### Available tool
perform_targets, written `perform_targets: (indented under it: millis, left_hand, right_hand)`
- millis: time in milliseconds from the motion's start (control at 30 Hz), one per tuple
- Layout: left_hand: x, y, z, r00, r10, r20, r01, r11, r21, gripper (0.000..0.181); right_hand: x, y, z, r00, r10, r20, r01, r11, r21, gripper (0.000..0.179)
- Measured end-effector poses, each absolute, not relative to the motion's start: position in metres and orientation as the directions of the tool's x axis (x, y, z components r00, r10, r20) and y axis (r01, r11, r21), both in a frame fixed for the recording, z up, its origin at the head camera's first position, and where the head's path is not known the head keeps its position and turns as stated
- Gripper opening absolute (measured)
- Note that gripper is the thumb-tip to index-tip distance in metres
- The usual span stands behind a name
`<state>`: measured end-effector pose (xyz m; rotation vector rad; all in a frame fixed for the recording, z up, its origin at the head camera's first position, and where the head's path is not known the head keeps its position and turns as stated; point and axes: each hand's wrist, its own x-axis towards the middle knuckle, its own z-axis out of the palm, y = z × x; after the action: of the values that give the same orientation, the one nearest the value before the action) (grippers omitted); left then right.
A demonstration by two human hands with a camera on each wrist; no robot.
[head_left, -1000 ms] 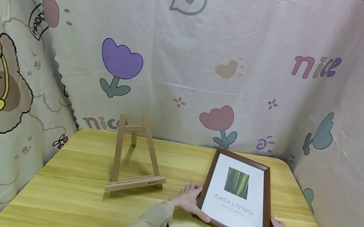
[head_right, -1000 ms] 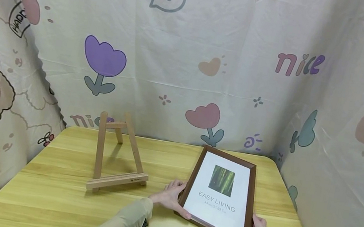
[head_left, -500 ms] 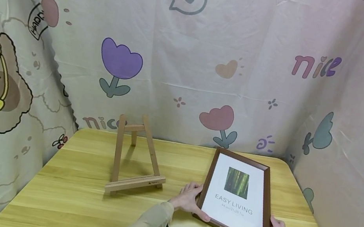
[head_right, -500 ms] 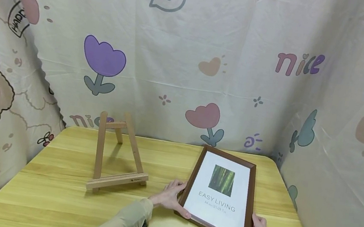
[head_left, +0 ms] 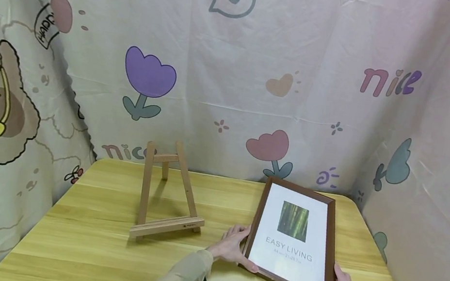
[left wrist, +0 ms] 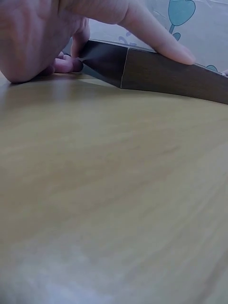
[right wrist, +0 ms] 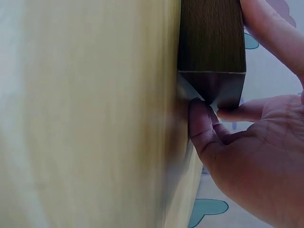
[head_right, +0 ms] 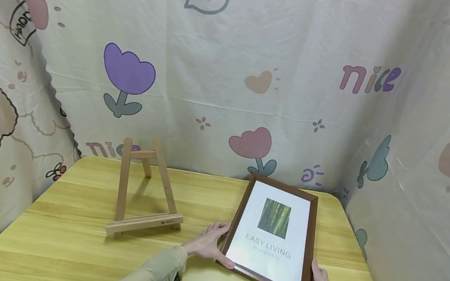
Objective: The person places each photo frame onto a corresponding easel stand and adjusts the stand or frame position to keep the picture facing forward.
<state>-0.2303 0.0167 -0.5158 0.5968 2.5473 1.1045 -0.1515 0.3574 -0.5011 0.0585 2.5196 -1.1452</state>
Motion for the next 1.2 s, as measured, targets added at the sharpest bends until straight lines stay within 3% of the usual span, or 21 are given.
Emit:
perform_targets:
  millis: [400,1200]
  left_hand:
    - [-0.2327,0.0148,-0.5198,-0.871,0.477,-0.118,0.215,0.585,0.782,0.121]
    - [-0.2291,0.0109,-0.5194,-0.881,0.455,-0.132,0.146,0.527,0.837,0.123]
  right_hand:
    - [-0.1548,0.3612,-0.5026,-0.941,-0.217,-0.261,0.07,0.627,-0.776,0.119]
    - [-0.1574,0.3571,-0.5,-0.938,-0.173,-0.302,0.118,0.658,-0.743,0.122]
